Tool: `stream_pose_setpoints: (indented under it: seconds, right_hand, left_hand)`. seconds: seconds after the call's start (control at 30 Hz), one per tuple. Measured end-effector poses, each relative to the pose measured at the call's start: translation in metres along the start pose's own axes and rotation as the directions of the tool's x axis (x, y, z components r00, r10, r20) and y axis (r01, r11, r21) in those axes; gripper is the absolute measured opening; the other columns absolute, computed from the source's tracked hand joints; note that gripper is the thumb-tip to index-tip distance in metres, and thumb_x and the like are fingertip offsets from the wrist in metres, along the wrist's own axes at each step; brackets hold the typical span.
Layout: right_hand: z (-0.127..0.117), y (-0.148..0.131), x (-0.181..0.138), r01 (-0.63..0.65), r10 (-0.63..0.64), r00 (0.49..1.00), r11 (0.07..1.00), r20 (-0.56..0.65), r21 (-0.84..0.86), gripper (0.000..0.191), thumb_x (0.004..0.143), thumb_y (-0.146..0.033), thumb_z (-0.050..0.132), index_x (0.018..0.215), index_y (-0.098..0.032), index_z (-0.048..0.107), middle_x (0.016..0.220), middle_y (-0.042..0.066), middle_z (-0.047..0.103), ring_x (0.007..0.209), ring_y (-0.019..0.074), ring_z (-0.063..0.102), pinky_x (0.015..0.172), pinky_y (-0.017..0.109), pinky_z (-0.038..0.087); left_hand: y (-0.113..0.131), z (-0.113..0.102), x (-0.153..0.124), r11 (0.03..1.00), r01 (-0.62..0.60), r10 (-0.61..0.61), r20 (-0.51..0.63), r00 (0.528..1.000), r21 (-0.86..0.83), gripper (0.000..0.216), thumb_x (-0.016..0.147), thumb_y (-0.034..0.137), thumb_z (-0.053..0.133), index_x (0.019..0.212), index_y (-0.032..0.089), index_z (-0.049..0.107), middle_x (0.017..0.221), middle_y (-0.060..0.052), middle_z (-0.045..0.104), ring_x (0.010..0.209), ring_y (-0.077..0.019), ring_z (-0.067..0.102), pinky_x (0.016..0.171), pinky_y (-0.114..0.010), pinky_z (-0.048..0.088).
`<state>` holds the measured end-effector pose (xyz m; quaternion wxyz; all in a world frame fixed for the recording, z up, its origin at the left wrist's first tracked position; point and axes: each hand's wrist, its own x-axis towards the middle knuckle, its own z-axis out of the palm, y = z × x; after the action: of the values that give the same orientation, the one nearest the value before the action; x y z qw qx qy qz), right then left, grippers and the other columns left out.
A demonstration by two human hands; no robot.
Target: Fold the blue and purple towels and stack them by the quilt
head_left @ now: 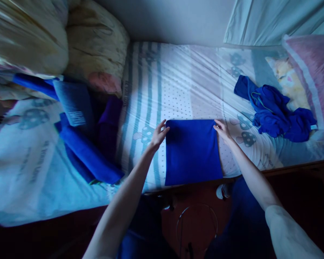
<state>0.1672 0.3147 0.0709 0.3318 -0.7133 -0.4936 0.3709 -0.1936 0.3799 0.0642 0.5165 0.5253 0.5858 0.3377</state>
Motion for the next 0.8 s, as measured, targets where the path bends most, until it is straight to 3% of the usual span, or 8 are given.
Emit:
stream_pose_setpoints:
  seconds: [0.1, 0.17, 0.27, 0.37, 0.53, 0.7, 0.8]
  right_hand:
    - [0.021, -0.016, -0.019, 0.175, -0.203, 0.978, 0.930, -0.054, -0.325, 0.054, 0.099, -0.043, 0.048, 0.148, -0.019, 0.051, 0.157, 0.013, 0.045, 0.146, 0.0314, 0.037, 0.121, 0.051, 0.028]
    - [0.037, -0.024, -0.034, 0.291, -0.317, 0.948, 0.819, 0.033, -0.495, 0.058, 0.102, -0.044, 0.039, 0.155, -0.021, 0.040, 0.166, 0.010, 0.030, 0.154, 0.0318, 0.021, 0.124, 0.056, 0.020]
    - [0.049, -0.024, -0.046, 0.409, -0.353, 0.911, 0.693, 0.214, -0.594, 0.063, 0.104, -0.046, 0.033, 0.160, -0.018, 0.027, 0.169, 0.010, 0.020, 0.157, 0.0288, 0.013, 0.125, 0.056, 0.018]
    - [0.042, -0.011, -0.039, 0.393, -0.321, 0.918, 0.655, 0.234, -0.645, 0.069, 0.104, -0.050, 0.030, 0.161, -0.013, 0.023, 0.169, 0.012, 0.020, 0.157, 0.0266, 0.015, 0.126, 0.052, 0.015]
    - [0.031, 0.008, -0.024, 0.304, -0.306, 0.943, 0.646, 0.127, -0.700, 0.071, 0.105, -0.050, 0.023, 0.162, -0.008, 0.015, 0.169, 0.014, 0.018, 0.157, 0.0240, 0.014, 0.128, 0.048, 0.011]
    - [0.042, 0.012, -0.022, 0.271, -0.308, 0.947, 0.622, 0.088, -0.734, 0.071, 0.105, -0.048, 0.024, 0.162, -0.008, 0.012, 0.169, 0.014, 0.015, 0.157, 0.0252, 0.010, 0.127, 0.051, 0.006]
    - [0.051, 0.006, -0.026, 0.202, -0.270, 0.962, 0.630, 0.032, -0.750, 0.069, 0.105, -0.046, 0.025, 0.161, -0.008, 0.018, 0.169, 0.015, 0.018, 0.157, 0.0284, 0.010, 0.126, 0.057, 0.004]
  left_hand:
    - [0.003, 0.021, -0.018, 0.898, -0.213, 0.228, 0.006, 0.974, 0.384, 0.067, 0.090, 0.048, 0.059, 0.148, 0.015, 0.049, 0.166, -0.015, 0.029, 0.155, -0.0363, 0.016, 0.124, -0.056, 0.014]
    - [0.002, 0.034, -0.030, 0.769, -0.346, 0.321, 0.144, 0.936, 0.537, 0.064, 0.096, 0.048, 0.048, 0.151, 0.015, 0.044, 0.168, -0.013, 0.022, 0.157, -0.0323, 0.007, 0.126, -0.055, 0.010]
    - [-0.005, 0.041, -0.039, 0.640, -0.444, 0.354, 0.272, 0.895, 0.627, 0.067, 0.099, 0.051, 0.035, 0.154, 0.012, 0.038, 0.168, -0.015, 0.022, 0.158, -0.0292, 0.007, 0.127, -0.053, 0.012]
    - [-0.015, 0.032, -0.033, 0.613, -0.408, 0.347, 0.233, 0.908, 0.677, 0.073, 0.099, 0.055, 0.032, 0.156, 0.009, 0.032, 0.167, -0.017, 0.024, 0.157, -0.0285, 0.010, 0.127, -0.052, 0.013]
    - [-0.027, 0.020, -0.022, 0.611, -0.345, 0.338, 0.160, 0.928, 0.712, 0.074, 0.100, 0.052, 0.032, 0.158, 0.007, 0.026, 0.167, -0.017, 0.024, 0.157, -0.0271, 0.010, 0.128, -0.050, 0.009]
    - [-0.025, 0.032, -0.022, 0.588, -0.305, 0.323, 0.128, 0.938, 0.749, 0.072, 0.101, 0.047, 0.032, 0.159, 0.004, 0.022, 0.167, -0.019, 0.021, 0.158, -0.0284, 0.007, 0.128, -0.054, 0.005]
    - [-0.022, 0.043, -0.042, 0.599, -0.230, 0.294, 0.057, 0.954, 0.767, 0.071, 0.102, 0.043, 0.031, 0.158, 0.000, 0.021, 0.167, -0.021, 0.018, 0.157, -0.0309, 0.004, 0.127, -0.057, 0.005]
